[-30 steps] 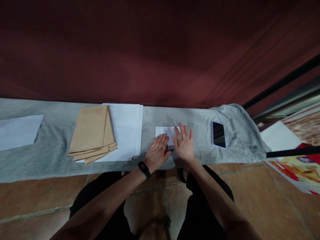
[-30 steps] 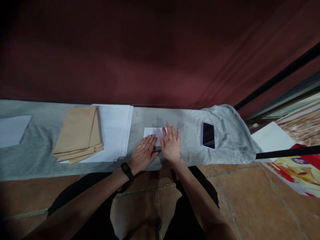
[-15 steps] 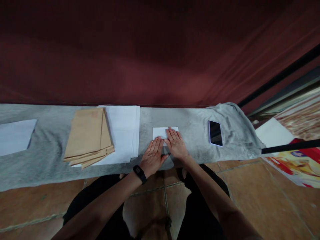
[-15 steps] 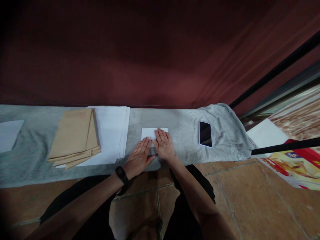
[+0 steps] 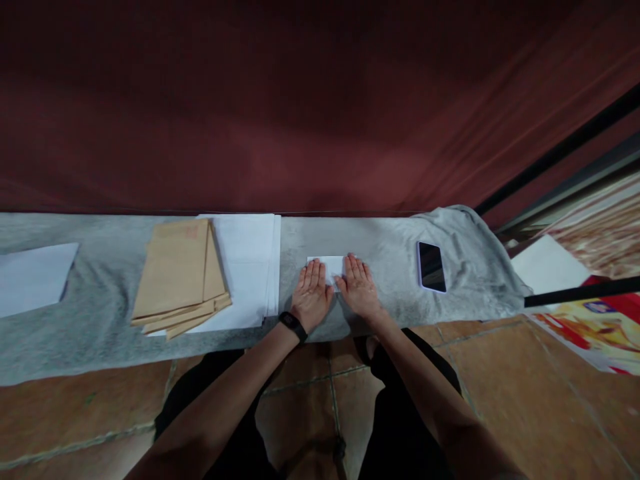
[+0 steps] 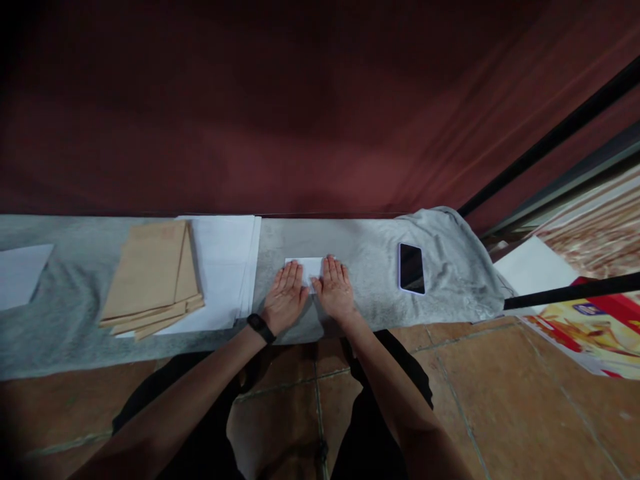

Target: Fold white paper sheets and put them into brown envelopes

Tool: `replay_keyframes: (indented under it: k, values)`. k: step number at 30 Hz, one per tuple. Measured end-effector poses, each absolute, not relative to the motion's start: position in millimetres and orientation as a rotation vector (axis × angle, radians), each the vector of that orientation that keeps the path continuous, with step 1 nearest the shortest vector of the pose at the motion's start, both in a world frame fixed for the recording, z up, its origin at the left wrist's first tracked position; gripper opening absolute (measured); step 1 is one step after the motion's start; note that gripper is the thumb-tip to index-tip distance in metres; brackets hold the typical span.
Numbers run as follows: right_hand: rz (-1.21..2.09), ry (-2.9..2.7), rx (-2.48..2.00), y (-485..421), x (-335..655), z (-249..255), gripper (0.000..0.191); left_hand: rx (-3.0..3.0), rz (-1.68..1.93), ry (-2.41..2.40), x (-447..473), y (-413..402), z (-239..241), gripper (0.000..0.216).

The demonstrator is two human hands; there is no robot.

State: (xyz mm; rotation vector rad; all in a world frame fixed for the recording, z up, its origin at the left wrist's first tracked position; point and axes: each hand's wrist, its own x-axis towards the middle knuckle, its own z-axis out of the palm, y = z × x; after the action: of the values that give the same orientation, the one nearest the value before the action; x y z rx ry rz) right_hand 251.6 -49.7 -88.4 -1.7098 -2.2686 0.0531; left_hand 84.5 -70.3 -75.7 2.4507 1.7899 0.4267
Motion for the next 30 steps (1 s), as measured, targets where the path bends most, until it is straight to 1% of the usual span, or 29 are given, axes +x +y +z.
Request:
replay_keyframes:
  k: [11, 20, 24, 26, 30]
  values:
    - [0.037, -2.218, -1.751, -52.9, 257.6, -88.6, 0.071, 2.396, 0.437, 1.929, 75.4, -56.2, -79.8, 0.073]
    - [0.034, -2.166, -1.795, -56.5, 268.1, -91.9, 0.070, 2.411, 0.406, 1.932, 70.2, -55.7, -79.0, 0.076]
    - [0.041, -2.118, -1.809, -56.6, 265.0, -85.1, 0.067, 2.420, 0.401, 1.949, 71.5, -54.8, -77.1, 0.077]
    - [0.049, -2.135, -1.777, -56.8, 258.8, -79.6, 0.064, 2.437, 0.423, 1.937, 72.7, -55.1, -74.6, 0.075]
    - [0.163, -2.307, -1.586, -59.8, 239.3, -72.9, 0.059, 2.539, 0.438, 1.763, 75.8, -58.1, -70.2, 0.061]
